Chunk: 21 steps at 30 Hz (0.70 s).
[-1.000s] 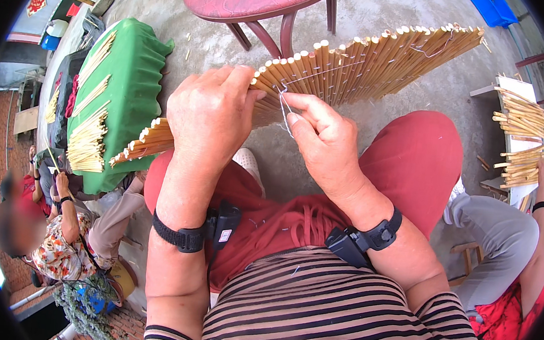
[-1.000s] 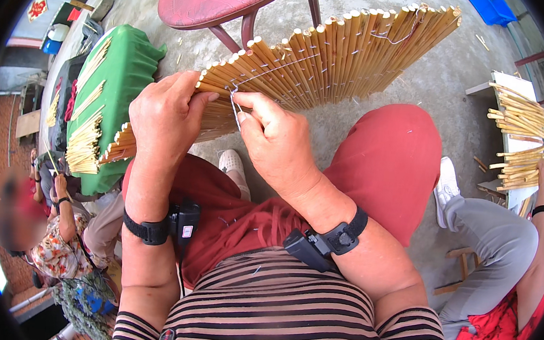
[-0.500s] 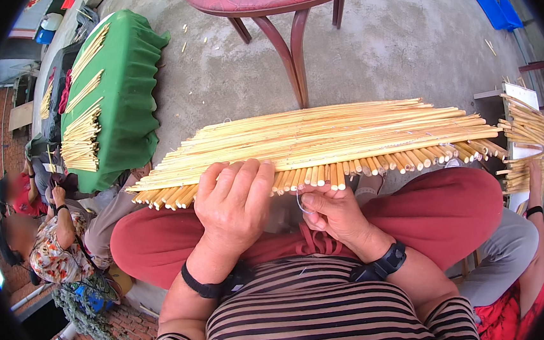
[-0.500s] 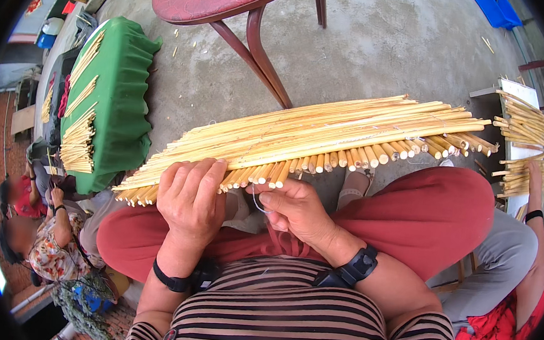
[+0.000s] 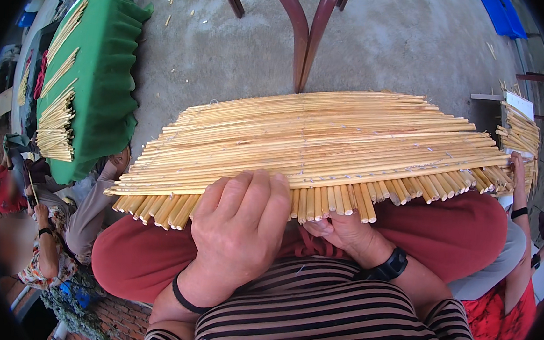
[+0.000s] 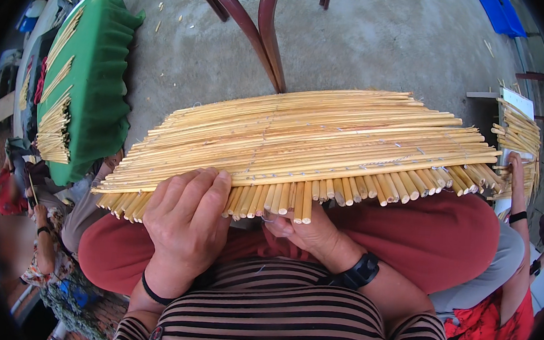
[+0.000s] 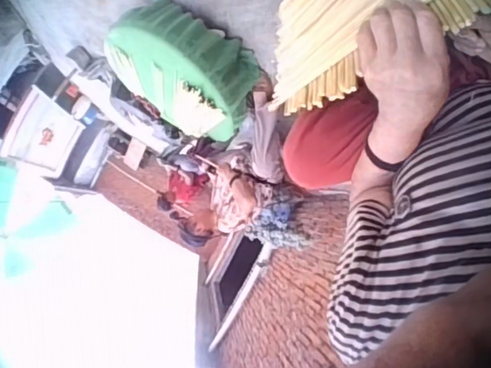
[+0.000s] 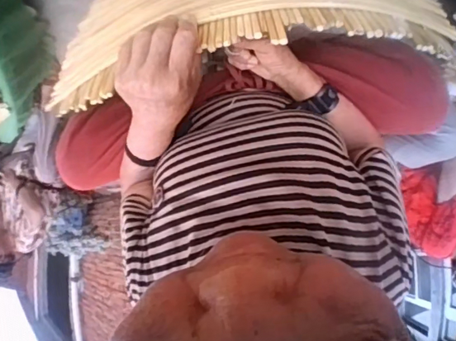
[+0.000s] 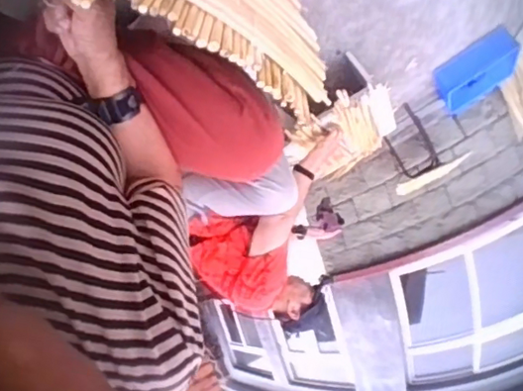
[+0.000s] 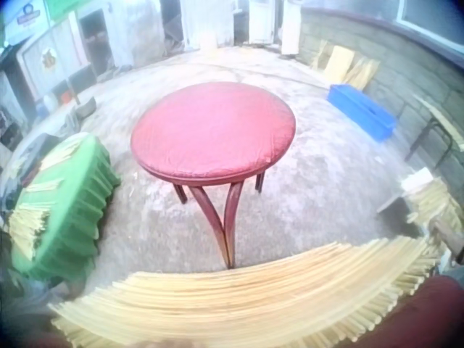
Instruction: The person sits on the floor and weaves a bamboo mat by threading a white string through parallel bamboo sticks. They use a needle to pass the string through the sticks and a pair of scissors to cut the string. The person adjusts the mat and continues the weaving process.
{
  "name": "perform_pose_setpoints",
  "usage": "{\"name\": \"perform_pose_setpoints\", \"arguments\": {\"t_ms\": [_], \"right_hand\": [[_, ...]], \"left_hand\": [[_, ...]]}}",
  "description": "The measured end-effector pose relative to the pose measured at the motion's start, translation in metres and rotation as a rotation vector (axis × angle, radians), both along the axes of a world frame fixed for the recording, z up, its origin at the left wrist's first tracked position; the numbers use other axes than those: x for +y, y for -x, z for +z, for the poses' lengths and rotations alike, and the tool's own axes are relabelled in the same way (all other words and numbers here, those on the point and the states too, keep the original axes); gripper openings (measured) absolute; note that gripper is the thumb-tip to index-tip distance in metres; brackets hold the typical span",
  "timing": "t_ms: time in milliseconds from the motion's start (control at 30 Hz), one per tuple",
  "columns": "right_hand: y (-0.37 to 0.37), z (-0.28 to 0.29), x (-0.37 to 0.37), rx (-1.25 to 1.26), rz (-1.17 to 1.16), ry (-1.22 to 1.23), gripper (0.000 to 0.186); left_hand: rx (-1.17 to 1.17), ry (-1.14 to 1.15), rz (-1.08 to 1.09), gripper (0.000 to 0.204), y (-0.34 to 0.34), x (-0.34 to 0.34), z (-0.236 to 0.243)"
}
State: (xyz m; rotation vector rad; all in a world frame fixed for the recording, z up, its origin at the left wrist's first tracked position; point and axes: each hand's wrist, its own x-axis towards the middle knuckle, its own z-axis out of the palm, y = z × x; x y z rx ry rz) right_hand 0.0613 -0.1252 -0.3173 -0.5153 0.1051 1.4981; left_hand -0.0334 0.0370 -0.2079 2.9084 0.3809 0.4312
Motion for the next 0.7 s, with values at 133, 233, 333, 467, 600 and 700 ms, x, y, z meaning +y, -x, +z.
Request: {"name": "perform_pose_setpoints", "arguments": {"t_ms": [133, 233, 333, 467, 600, 700], "right_hand": [[0.001, -0.004, 0.001, -0.022, 0.01, 0.051, 0.032], [0.0, -0.011, -0.002, -0.01, 0.055, 0.032, 0.039], [0.004, -0.021, -0.012, -0.126, 0.092, 0.077, 0.042], [-0.001, -0.014, -0.011, -0.138, 0.059, 0.086, 0.041], [-0.003, -0.016, -0.007, -0.145, 0.03, 0.106, 0.039], [-0.004, -0.018, -0.007, -0.135, 0.014, 0.12, 0.038]], "left_hand": [[-0.031, -0.006, -0.011, 0.027, -0.001, 0.002, -0.003], [-0.042, -0.017, -0.02, 0.027, -0.002, 0.003, -0.005], [-0.044, -0.024, -0.019, 0.027, -0.002, 0.003, -0.006], [-0.037, -0.027, -0.022, 0.026, -0.002, 0.002, -0.007], [-0.031, -0.035, -0.023, 0.025, -0.001, 0.002, -0.008], [-0.028, -0.074, -0.036, 0.022, -0.001, 0.002, -0.011]]}}
